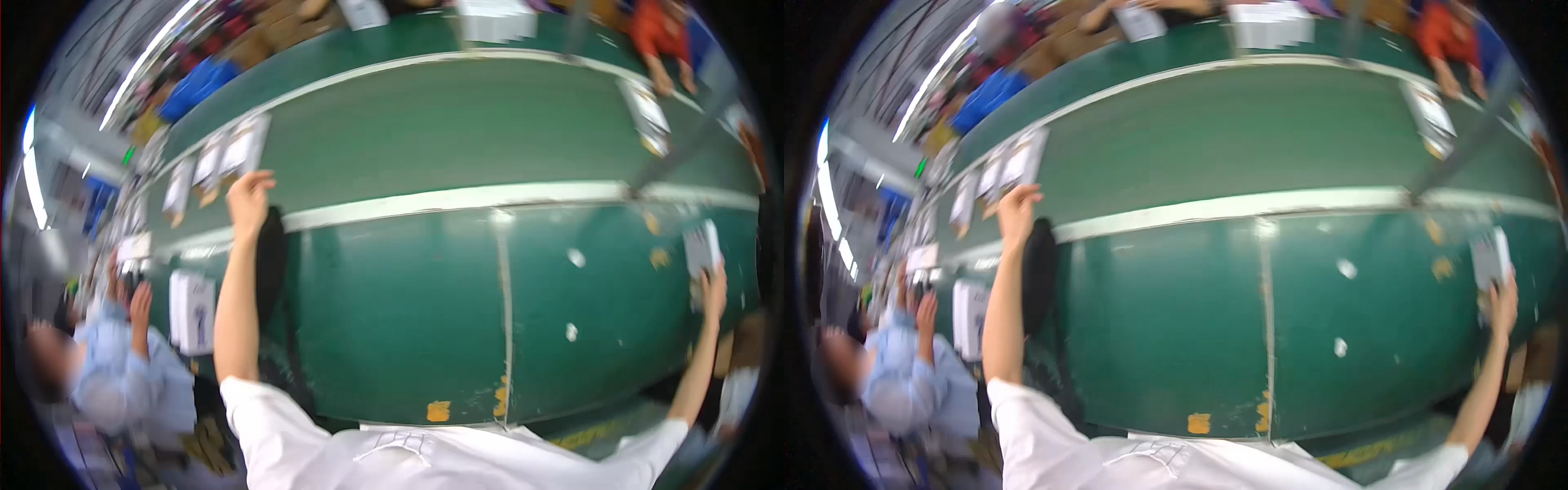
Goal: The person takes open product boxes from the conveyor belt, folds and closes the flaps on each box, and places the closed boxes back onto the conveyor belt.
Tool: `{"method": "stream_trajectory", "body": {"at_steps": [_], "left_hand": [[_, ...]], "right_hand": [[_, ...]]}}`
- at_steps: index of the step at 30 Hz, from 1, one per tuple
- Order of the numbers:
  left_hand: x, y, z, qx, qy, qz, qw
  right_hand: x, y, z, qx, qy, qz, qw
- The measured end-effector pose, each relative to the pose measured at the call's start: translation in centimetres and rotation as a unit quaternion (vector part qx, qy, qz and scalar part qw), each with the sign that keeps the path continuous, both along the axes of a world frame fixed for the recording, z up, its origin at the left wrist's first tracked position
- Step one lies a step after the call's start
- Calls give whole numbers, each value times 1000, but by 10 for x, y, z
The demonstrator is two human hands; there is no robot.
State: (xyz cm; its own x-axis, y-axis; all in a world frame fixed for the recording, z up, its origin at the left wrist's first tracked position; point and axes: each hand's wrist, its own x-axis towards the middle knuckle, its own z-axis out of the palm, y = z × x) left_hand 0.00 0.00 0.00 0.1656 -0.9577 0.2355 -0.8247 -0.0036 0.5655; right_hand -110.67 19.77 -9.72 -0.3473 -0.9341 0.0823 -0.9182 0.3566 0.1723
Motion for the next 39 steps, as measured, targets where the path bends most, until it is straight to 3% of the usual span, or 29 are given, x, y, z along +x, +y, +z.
{"method": "stream_trajectory", "body": {"at_steps": [2,3,5,8,9,10,11,12,13,15,19,24,27,33,37,39], "left_hand": [[-9,49,31,2,-69,89,994],[41,-28,36,-117,-80,140,980],[70,-3,35,-38,-114,226,967],[90,6,30,5,-178,288,941],[98,4,28,11,-203,288,936],[115,-1,23,20,-209,264,941],[119,-5,23,5,-177,239,955],[146,-13,8,-11,-130,209,969],[170,-20,-6,-62,-108,163,979],[169,-33,-1,13,-135,202,970],[227,-67,-27,28,-168,178,969],[237,-112,-49,48,-188,200,960],[245,-134,-74,31,-175,200,964],[209,-145,-104,-57,-124,159,978],[183,-144,-80,-118,-133,174,969],[157,-138,-37,-159,-172,162,958]], "right_hand": [[-58,-10,0,-32,-76,30,996],[-46,-138,-7,-184,-62,68,979],[-20,-122,0,-184,-65,58,979],[35,-122,24,-191,24,-29,981],[76,-120,45,-179,-134,19,975],[80,-121,31,-258,23,81,962],[107,-124,28,-303,84,73,946],[184,-131,52,-256,54,-47,964],[230,-133,65,-316,-4,71,946],[297,-131,72,-314,-73,94,942],[390,-111,65,-281,-157,211,923],[432,-86,59,-169,-238,238,926],[442,-79,41,-107,-204,235,944],[444,-75,41,-117,-223,216,943],[448,-74,41,-163,-217,225,936],[452,-68,38,-190,-215,218,933]]}}
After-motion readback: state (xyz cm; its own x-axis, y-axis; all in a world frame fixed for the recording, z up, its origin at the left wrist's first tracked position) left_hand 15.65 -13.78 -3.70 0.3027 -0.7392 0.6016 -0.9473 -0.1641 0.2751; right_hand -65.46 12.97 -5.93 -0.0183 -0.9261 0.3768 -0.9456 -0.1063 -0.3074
